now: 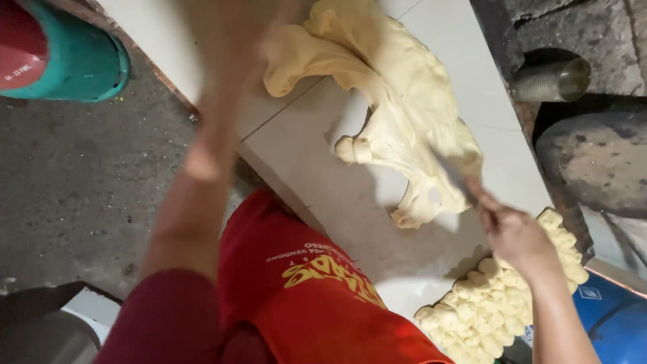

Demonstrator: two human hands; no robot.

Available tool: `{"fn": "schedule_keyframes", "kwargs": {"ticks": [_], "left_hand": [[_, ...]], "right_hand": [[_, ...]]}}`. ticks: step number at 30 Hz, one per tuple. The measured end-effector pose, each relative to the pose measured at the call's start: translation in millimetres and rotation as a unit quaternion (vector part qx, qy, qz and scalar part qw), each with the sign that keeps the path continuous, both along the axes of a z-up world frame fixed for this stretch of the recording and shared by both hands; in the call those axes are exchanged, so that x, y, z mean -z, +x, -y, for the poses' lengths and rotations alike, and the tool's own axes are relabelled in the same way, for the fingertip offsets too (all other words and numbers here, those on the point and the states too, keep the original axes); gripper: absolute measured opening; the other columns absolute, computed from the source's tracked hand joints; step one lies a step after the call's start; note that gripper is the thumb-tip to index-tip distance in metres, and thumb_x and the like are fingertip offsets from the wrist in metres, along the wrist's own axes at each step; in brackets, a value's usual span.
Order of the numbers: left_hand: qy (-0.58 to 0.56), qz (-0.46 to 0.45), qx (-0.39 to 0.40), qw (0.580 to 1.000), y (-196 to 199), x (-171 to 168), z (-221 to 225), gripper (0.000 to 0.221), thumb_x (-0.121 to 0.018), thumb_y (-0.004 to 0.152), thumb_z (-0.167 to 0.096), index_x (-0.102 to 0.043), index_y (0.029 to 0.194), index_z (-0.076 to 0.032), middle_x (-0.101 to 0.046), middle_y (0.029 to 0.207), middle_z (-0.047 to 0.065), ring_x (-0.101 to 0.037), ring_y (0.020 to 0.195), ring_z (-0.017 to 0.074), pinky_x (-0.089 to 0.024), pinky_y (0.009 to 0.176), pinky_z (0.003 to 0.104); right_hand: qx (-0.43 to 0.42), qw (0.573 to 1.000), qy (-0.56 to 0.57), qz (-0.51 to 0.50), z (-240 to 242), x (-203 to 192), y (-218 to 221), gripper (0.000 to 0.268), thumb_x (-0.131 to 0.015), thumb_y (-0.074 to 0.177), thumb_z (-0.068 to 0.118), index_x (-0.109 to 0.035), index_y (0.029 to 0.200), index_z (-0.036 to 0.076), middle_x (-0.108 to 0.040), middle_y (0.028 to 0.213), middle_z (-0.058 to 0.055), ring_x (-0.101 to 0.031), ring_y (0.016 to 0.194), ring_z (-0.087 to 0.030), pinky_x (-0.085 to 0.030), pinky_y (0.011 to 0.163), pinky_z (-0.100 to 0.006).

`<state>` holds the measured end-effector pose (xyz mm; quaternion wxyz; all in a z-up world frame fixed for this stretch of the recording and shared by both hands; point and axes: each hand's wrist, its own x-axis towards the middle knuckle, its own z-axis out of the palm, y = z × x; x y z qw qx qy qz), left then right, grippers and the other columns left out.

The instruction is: Cutting dough into strips and rolling them into small balls on a table

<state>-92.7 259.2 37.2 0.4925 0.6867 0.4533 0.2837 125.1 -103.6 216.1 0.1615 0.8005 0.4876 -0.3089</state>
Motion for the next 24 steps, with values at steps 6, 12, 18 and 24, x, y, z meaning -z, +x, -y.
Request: {"fn": "schedule_keyframes", "kwargs": {"ticks": [6,12,18,24], "left_hand": [[0.149,-0.346,-0.041,0.926,61.8,81.2,49.8,0.066,-0.074,0.080,-0.065,-0.059,0.110,-0.008,-0.060,0.103,0.013,-0.056,0.094,0.0307,-0.045,0.083,0.042],[0.093,-0.207,0.016,0.974,5.2,51.9,79.6,0.058,-0.075,0.091,-0.034,-0.048,0.133,-0.004,-0.053,0.126,0.018,-0.054,0.112,0.0392,-0.047,0.093,0.054],[0.090,-0.028,0.105,0.990,-74.8,12.6,96.6,0.040,-0.076,0.081,-0.011,-0.059,0.115,-0.002,-0.058,0.108,0.018,-0.055,0.100,0.0339,-0.045,0.081,0.043],[-0.008,-0.274,0.220,0.936,-108.8,-27.5,76.3,0.054,-0.075,0.083,-0.033,-0.058,0.131,-0.016,-0.050,0.131,0.022,-0.054,0.119,0.0492,-0.046,0.100,0.055]], "right_hand": [[-0.083,0.978,0.179,0.068,-89.8,31.0,-14.8,0.057,-0.047,0.104,0.008,-0.038,0.157,0.028,-0.049,0.056,0.001,-0.034,0.041,-0.017,-0.032,0.036,-0.032],[-0.220,0.964,0.104,0.111,-212.2,105.5,-28.6,0.067,-0.047,0.104,0.016,-0.019,0.159,0.041,-0.051,0.085,-0.012,-0.055,0.046,-0.030,-0.049,0.038,-0.042],[-0.430,0.813,0.259,0.294,-160.4,97.1,6.3,0.052,-0.057,0.108,0.017,-0.044,0.155,0.035,-0.040,0.076,0.001,-0.021,0.039,-0.005,-0.020,0.025,-0.019],[-0.091,0.978,-0.084,0.165,-67.9,37.3,-0.2,0.064,-0.036,0.103,0.032,-0.010,0.155,0.058,-0.069,0.105,-0.014,-0.073,0.093,-0.036,-0.059,0.081,-0.047]]}}
